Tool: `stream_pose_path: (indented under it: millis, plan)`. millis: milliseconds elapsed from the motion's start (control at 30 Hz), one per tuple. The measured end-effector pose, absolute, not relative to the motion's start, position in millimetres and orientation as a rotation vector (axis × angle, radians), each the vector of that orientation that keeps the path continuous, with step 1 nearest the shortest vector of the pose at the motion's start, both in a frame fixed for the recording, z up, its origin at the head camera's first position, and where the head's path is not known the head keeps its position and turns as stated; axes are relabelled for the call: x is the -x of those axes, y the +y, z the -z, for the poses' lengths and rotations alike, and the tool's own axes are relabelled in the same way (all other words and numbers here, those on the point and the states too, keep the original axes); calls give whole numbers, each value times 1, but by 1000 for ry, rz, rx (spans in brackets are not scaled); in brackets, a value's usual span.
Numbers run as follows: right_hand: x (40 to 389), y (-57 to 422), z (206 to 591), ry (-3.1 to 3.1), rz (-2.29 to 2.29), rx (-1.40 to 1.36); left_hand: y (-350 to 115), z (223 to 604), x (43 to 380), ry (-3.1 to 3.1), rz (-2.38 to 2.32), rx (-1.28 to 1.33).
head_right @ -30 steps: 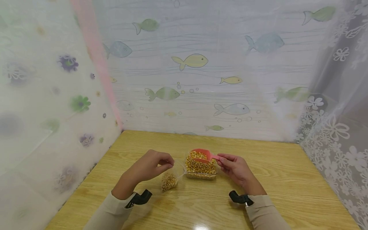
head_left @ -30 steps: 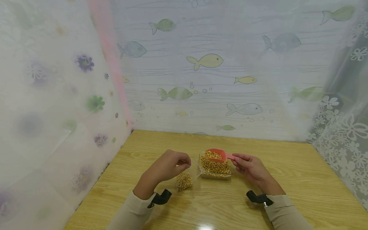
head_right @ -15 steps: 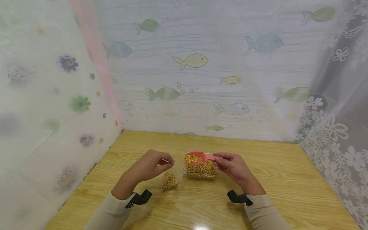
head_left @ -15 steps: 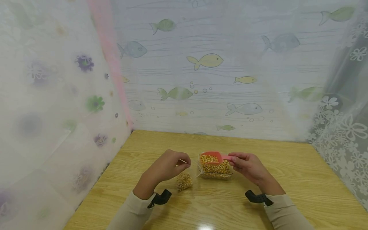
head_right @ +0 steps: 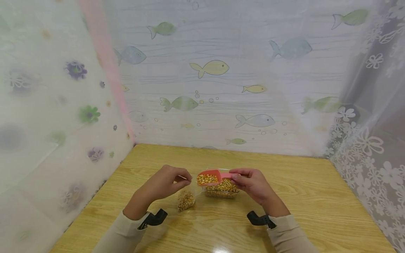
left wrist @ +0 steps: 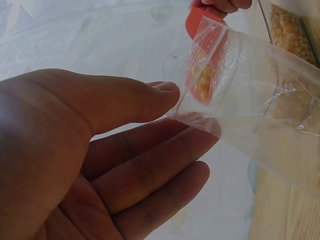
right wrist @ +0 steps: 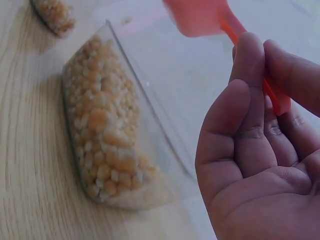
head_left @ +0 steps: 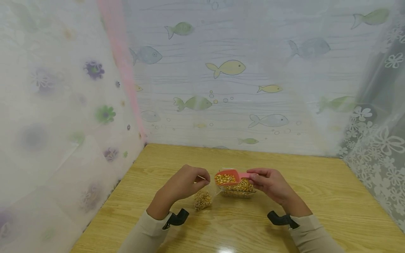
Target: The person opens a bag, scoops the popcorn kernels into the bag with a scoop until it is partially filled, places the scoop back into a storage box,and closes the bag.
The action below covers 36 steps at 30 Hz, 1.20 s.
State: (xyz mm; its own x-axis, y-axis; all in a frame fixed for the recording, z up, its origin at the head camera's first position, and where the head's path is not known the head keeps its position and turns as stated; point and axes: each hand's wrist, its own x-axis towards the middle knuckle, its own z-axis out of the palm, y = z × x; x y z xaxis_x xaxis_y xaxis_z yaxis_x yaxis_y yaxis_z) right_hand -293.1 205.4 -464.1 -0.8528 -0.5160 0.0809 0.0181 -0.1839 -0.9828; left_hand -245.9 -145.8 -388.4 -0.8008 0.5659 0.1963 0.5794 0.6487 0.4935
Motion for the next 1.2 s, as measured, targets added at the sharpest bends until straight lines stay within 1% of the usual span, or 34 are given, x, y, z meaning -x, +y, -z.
stream_pose_path:
  millis: [333, 500, 867, 1200]
  plan:
    - [284, 188, 453, 1853, 2057, 501, -144, 386, 244, -2834, 889, 979]
    - [279, 181, 448, 1883, 2047, 511, -144, 386, 244, -2837, 882, 973]
    - [270, 168, 436, 1943, 2035, 435, -146, 389, 246, -2824, 870, 986]
    - [263, 160, 430, 2033, 2002, 422, -147, 388, 246, -2812, 854, 1000]
